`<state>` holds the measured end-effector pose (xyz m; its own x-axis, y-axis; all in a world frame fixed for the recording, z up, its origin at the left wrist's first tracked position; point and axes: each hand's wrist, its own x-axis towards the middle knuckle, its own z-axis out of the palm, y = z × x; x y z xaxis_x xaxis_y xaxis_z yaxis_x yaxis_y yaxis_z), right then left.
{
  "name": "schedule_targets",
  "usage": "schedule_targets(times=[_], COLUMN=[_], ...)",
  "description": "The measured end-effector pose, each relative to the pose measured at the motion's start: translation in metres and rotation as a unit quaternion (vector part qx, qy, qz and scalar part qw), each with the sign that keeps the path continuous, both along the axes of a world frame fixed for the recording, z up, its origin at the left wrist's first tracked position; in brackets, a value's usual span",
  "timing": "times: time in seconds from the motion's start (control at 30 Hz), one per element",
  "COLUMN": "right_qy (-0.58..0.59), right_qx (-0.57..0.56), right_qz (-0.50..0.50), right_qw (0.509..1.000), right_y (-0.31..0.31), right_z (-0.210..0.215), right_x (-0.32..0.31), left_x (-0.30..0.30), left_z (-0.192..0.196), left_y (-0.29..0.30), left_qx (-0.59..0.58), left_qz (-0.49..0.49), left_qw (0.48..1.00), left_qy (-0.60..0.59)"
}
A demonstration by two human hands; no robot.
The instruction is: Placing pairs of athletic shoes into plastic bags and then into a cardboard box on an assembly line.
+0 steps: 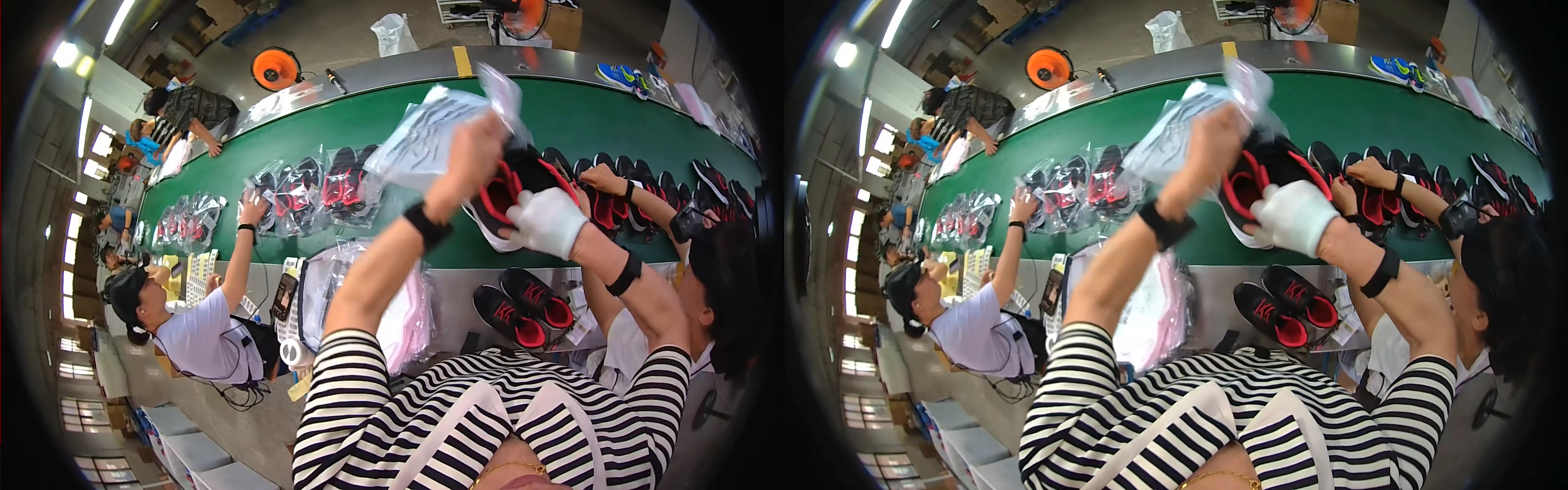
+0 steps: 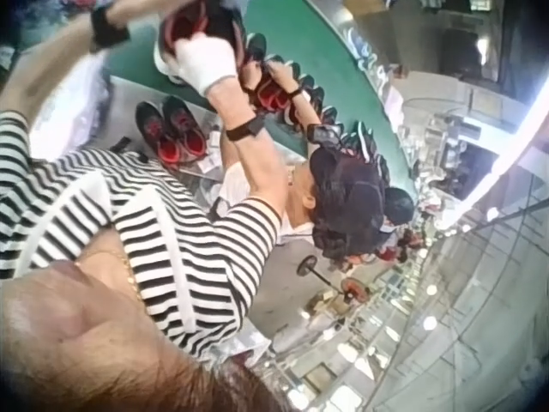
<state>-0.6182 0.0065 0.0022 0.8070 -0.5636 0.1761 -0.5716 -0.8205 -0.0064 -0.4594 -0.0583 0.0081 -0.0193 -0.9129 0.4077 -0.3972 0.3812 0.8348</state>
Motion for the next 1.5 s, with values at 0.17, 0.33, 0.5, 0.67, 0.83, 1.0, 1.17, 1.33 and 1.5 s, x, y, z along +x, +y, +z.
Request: schedule_targets(times=[0.17,0.33,0.5,0.67,0.83,1.0,1.17,1.33,1.5], right_qy=[0.044,0.120,-0.082,-0.116,0.089,0.006,0.035,0.025,-0.084], right_qx=[0.025,0.183,0.116,-0.098,0.141,0.096,0.149,0.095,0.120], right_qz=[0.166,0.115,-0.073,-0.058,-0.087,0.051,0.017,0.062,0.004], right_qw=[0.985,0.969,0.987,0.987,0.982,0.994,0.988,0.993,0.989], right_y=[0.013,-0.011,-0.040,-0.048,-0.021,-0.013,-0.024,-0.029,-0.015], right_z=[0.042,0.013,-0.064,-0.160,-0.076,-0.051,-0.052,-0.072,-0.144], right_x=[0.034,0.027,0.009,0.060,0.111,0.111,0.096,0.098,0.060], left_x=[-0.017,-0.026,0.019,-0.011,0.049,0.003,0.015,0.064,0.028], left_z=[0.026,0.029,-0.020,-0.077,-0.022,-0.029,-0.016,-0.020,-0.026], left_y=[-0.031,0.029,0.065,0.106,0.040,0.053,0.062,0.056,0.082], left_qx=[-0.113,-0.117,-0.082,-0.057,0.044,-0.003,0.039,0.049,0.116], left_qz=[-0.051,-0.281,-0.178,-0.053,-0.064,-0.183,-0.242,-0.090,-0.183], left_qw=[0.953,0.908,0.918,0.980,0.981,0.940,0.927,0.978,0.934], left_qy=[-0.275,-0.289,-0.346,-0.183,-0.180,-0.288,-0.285,-0.184,-0.283])
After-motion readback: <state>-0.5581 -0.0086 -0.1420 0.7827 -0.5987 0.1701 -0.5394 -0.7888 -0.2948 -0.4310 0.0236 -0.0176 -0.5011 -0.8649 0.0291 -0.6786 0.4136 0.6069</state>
